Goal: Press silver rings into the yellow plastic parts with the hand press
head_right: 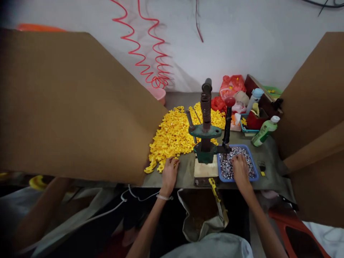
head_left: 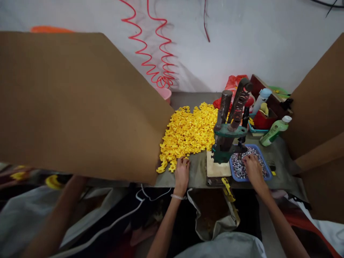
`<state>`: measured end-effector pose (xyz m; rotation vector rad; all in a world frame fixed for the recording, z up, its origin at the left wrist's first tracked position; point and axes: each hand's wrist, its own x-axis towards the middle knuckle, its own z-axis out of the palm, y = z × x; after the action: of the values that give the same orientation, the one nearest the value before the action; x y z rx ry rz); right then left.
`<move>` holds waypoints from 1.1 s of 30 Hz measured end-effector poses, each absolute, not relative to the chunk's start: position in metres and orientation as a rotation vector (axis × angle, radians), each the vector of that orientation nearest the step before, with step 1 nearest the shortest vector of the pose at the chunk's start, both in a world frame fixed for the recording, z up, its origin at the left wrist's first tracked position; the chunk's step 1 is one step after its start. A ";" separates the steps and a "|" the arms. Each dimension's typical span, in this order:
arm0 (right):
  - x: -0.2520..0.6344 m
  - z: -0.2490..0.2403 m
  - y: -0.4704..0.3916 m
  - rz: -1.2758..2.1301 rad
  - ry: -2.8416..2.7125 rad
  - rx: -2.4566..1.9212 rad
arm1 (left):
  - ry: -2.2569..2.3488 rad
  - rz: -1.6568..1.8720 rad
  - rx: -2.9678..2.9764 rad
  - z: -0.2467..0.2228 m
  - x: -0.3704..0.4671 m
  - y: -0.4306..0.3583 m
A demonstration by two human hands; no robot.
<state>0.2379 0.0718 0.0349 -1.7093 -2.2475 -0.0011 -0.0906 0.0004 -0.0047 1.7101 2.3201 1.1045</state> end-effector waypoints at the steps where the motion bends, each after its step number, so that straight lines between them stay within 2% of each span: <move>1: 0.238 0.038 0.073 -0.004 -2.259 -1.738 | 2.300 1.115 1.713 -0.006 -0.090 -0.002; 7: 0.242 0.038 0.076 0.097 -2.234 -1.734 | 2.166 1.275 1.693 0.010 -0.073 -0.011; 14: 0.246 0.042 0.075 0.259 -2.093 -1.684 | 1.672 1.336 1.693 0.022 -0.004 -0.013; 18: 0.241 0.055 0.076 0.403 -1.988 -1.614 | 1.663 1.351 1.757 0.014 0.009 -0.008; 25: 0.179 0.055 0.057 1.062 -1.942 -1.349 | 1.658 1.295 1.884 0.007 0.019 -0.003; 30: 0.154 0.051 0.059 1.126 -1.896 -1.386 | 1.646 1.245 1.943 0.012 0.019 -0.005; 33: 0.157 0.065 0.045 1.075 -1.875 -1.452 | 1.652 1.270 1.940 0.014 0.019 -0.003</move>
<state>0.1571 0.0452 0.0647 -1.4517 -1.8755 1.0750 0.0185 -0.0026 0.0139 1.9404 1.6522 1.2699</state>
